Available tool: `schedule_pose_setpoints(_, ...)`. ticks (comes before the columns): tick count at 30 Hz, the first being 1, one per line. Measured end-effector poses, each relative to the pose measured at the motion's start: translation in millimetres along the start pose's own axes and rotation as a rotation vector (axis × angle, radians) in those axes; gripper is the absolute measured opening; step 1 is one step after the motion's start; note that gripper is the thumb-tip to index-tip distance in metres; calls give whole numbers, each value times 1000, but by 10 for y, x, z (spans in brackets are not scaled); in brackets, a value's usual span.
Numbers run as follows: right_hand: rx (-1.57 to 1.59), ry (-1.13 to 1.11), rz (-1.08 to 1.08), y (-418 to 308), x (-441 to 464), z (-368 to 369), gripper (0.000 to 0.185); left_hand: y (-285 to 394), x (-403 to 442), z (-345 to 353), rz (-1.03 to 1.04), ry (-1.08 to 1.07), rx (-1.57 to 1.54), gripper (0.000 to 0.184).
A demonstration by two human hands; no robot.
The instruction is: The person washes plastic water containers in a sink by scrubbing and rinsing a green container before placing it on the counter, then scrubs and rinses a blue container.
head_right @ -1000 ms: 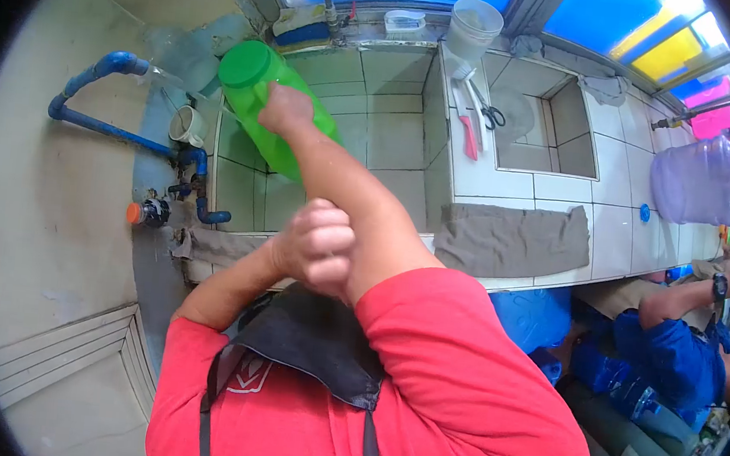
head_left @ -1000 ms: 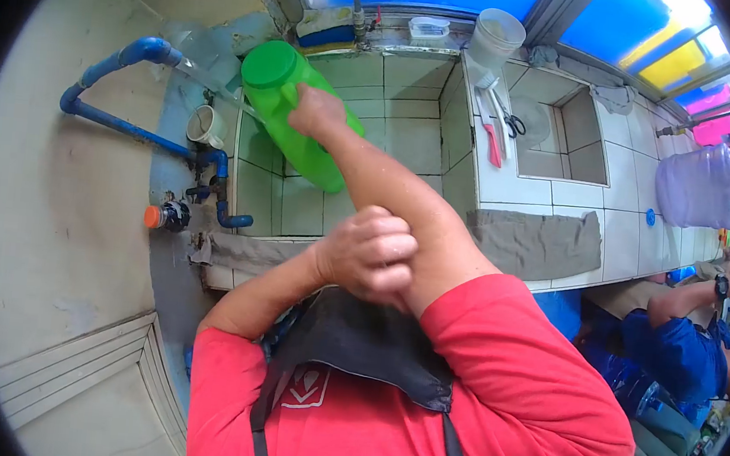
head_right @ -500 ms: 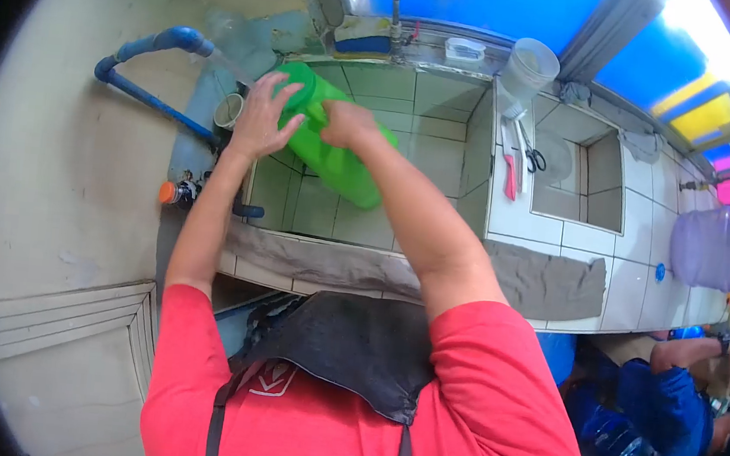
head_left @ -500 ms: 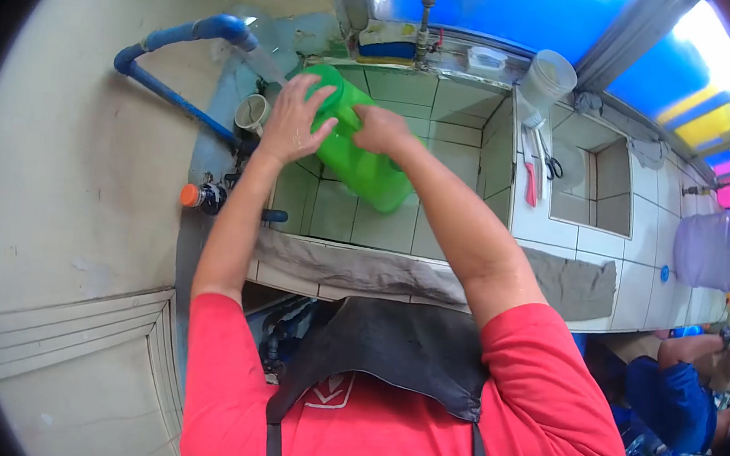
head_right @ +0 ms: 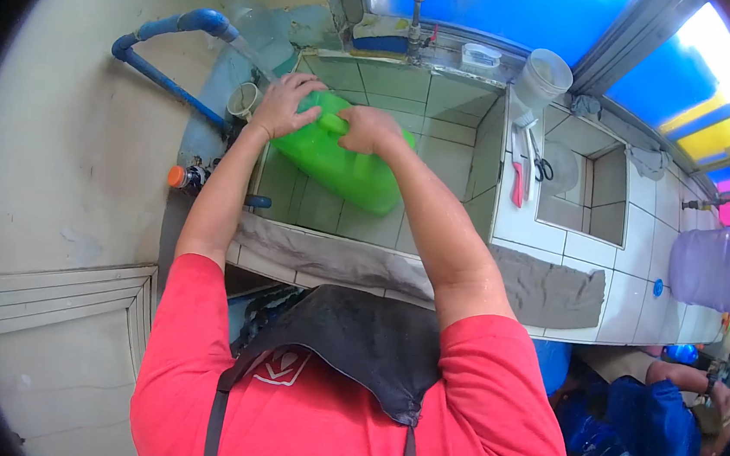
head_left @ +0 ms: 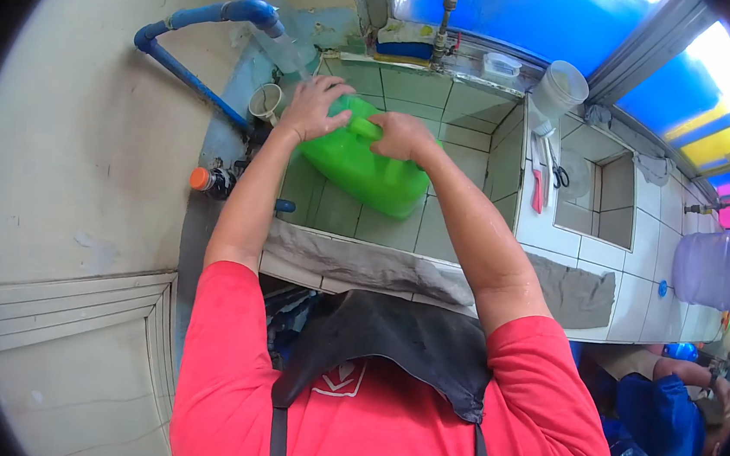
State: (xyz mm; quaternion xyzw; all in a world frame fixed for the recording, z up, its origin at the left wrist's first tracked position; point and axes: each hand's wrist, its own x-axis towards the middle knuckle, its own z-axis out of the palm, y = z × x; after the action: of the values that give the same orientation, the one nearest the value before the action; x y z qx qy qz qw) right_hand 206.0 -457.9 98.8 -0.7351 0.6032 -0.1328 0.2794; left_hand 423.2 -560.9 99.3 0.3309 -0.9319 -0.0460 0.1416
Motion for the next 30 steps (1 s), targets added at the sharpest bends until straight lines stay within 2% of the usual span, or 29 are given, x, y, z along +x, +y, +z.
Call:
schedule_pose_setpoints(2, 6, 0, 23, -3, 8, -18, 42, 116, 11, 9, -35, 17, 66, 46)
schedule_pose_setpoints(4, 12, -4, 41, -23, -25, 7, 41, 219, 21, 49, -262, 101, 62, 46)
schedule_pose_setpoints(5, 11, 1, 46, -46, -37, 17, 40, 280, 48, 67, -257, 103, 66, 46)
schedule_pose_setpoints(7, 10, 9, 49, -72, -25, 43, 40, 441, 79, 78, -613, 115, 179, 58)
schedule_pose_setpoints(8, -2, 32, 50, -88, -26, 67, 40, 475, 100, 44, -615, 116, 181, 58)
schedule_pose_setpoints(10, -14, 55, 52, -137, -59, 123, 40, 484, 199, -23, -810, -22, 195, 68)
schedule_pose_setpoints(11, -30, 36, 59, -177, -73, 142, 42, 382, 280, -64, -806, -18, 193, 68)
schedule_pose_setpoints(13, -49, 25, 71, -226, -122, 172, 44, 85, 397, -204, -673, -468, 163, 79)
schedule_pose_setpoints(14, -43, 44, 62, -241, -147, 189, 44, 18, 379, -246, -664, -464, 166, 79)
schedule_pose_setpoints(17, -30, 38, 90, -287, -170, 165, 42, -82, 272, -427, -267, -598, -46, 96)
schedule_pose_setpoints(18, -26, 11, 130, -300, -170, 144, 41, -74, 216, -422, -260, -598, -36, 96)
schedule_pose_setpoints(20, 2, 31, 146, -285, -173, 157, 41, -43, 101, -321, -162, -414, -8, 102)
schedule_pose_setpoints(27, 77, 95, 197, -372, -157, 395, 41, 35, 138, -435, -76, -360, -94, 104)
schedule_pose_setpoints(29, 67, 100, 227, -451, -137, 431, 40, 122, 170, -413, -307, -298, 13, 106)
schedule_pose_setpoints(30, 60, 96, 246, -467, -147, 458, 40, 169, 196, -398, -301, -306, 13, 106)
